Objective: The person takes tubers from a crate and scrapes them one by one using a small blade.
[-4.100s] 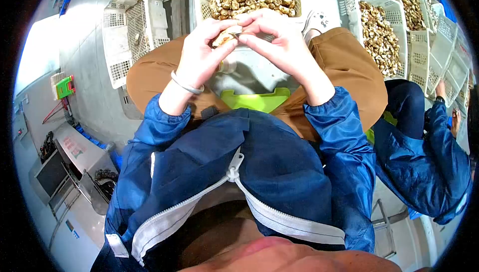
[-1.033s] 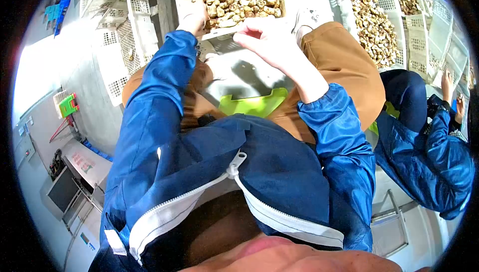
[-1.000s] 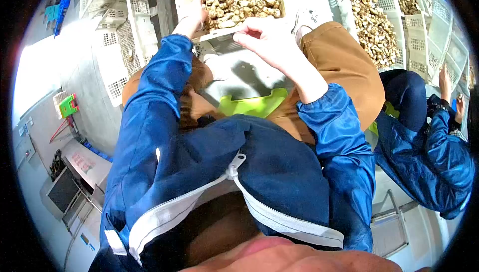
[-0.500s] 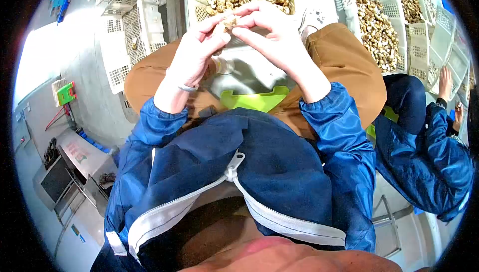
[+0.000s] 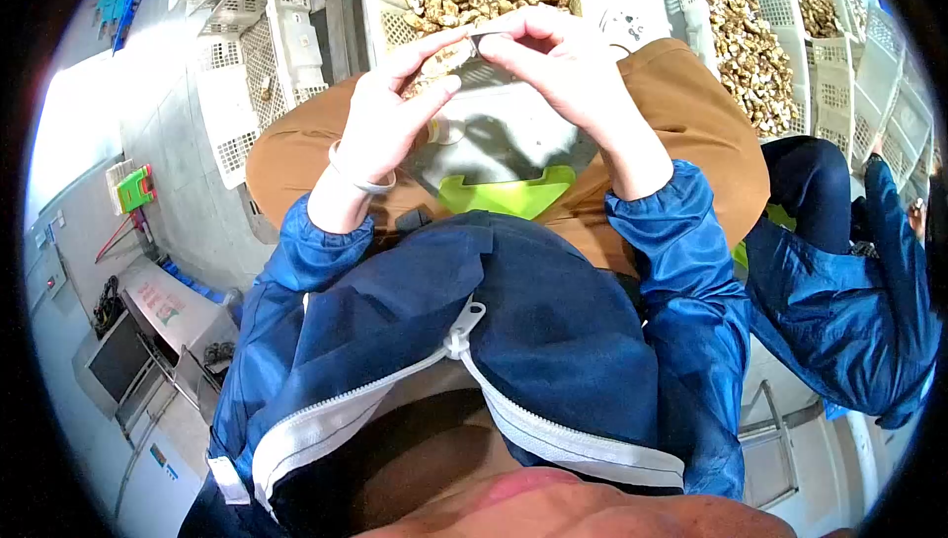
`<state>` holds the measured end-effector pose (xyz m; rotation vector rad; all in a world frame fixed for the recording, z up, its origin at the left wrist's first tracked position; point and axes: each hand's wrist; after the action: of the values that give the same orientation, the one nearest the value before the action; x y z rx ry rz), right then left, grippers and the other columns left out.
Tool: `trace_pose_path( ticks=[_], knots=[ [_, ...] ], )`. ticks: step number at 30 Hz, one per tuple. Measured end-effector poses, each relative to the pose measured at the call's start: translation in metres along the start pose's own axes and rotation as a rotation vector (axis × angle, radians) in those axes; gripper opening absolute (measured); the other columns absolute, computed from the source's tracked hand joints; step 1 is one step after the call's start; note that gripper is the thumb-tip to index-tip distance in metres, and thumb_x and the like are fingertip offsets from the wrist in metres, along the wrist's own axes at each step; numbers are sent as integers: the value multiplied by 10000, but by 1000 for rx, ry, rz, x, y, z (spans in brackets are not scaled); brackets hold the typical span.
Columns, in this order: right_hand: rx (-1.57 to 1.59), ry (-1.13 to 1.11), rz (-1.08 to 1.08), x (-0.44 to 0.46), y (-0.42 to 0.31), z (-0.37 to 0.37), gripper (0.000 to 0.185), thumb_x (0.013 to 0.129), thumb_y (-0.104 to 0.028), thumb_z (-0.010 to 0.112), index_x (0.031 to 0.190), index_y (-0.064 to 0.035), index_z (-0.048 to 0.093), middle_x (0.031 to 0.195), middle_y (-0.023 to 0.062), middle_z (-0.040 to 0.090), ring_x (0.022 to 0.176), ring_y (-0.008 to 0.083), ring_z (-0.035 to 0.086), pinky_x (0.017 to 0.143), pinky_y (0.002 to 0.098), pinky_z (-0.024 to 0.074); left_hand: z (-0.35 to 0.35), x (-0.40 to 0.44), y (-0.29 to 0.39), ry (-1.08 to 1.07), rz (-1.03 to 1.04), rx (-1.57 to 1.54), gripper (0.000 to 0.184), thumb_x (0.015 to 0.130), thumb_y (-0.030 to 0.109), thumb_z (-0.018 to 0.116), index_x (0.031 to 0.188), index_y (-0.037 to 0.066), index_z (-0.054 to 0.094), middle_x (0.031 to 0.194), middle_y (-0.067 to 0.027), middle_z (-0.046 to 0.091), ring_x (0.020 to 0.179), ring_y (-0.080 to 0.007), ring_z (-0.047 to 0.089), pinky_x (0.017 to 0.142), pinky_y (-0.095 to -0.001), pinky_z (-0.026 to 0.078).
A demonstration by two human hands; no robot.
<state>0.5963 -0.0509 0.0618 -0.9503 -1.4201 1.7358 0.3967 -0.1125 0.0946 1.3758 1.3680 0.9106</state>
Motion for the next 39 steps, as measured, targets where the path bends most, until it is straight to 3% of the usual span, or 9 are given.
trace_pose_path(
  ticks=[4,8,13,18,22,24,29,32,39],
  knots=[
    [-369,37,-506,1,5,13,144,883,-129,709,962,-8,712,911,10,686,833,78,617,774,231,502,-6,-1,-1,75,209,489,490,814,22,677,1293,104,617,970,-84,634,894,-196,602,836,-309,492],
    [-46,-34,99,2,0,2,120,887,-144,705,950,-43,723,1015,21,666,837,98,625,777,230,506,-6,-4,2,70,191,553,536,774,6,685,1295,100,606,989,-109,624,884,-242,589,817,-331,499],
    [-358,52,-533,4,6,19,145,779,-158,764,815,-30,706,887,83,668,814,178,651,724,293,531,-8,0,0,125,375,707,566,758,-12,682,1306,95,591,937,-102,606,843,-253,572,786,-351,495],
    [47,-9,119,1,-7,5,144,789,-155,764,820,-28,704,902,58,657,826,149,640,728,275,515,-10,2,7,66,352,621,625,738,-27,676,1339,111,572,998,-87,638,908,-264,570,839,-359,486],
    [-238,-5,-417,6,7,17,165,845,-187,731,875,-26,712,832,27,697,779,87,639,722,241,516,-13,1,7,41,334,706,619,742,-25,652,1336,134,580,994,-72,643,907,-266,552,870,-377,470],
    [-68,-25,-82,2,-1,11,148,873,-175,715,907,-31,714,806,4,682,766,88,616,739,232,492,-18,-1,5,-6,346,843,597,745,-22,640,1320,130,590,984,-74,641,901,-266,547,867,-369,468],
    [40,-25,63,-1,-8,6,146,897,-177,702,930,-35,703,806,-4,676,773,79,607,762,226,486,-19,2,13,-35,259,583,589,781,-29,643,1349,84,534,1114,-94,648,1017,-251,576,926,-339,464],
    [-101,-23,-269,3,16,14,149,863,-168,722,910,-26,715,844,30,705,781,103,642,738,247,518,-13,-3,0,-50,86,125,545,870,-50,626,1376,30,441,1210,-110,625,1171,-181,582,1015,-303,443],
    [101,-38,40,-4,-4,11,144,870,-160,712,936,-33,725,830,25,700,777,91,635,732,243,514,-19,-4,-2,-52,-124,-60,481,837,-42,669,1272,25,474,1194,-99,624,1139,-163,591,997,-291,445]
  ],
)
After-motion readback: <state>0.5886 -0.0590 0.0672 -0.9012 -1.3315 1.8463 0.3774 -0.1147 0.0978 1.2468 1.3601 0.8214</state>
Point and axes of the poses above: each hand's wrist, its own x-axis towards the middle knuckle, its own z-axis out of the palm, y = z × x
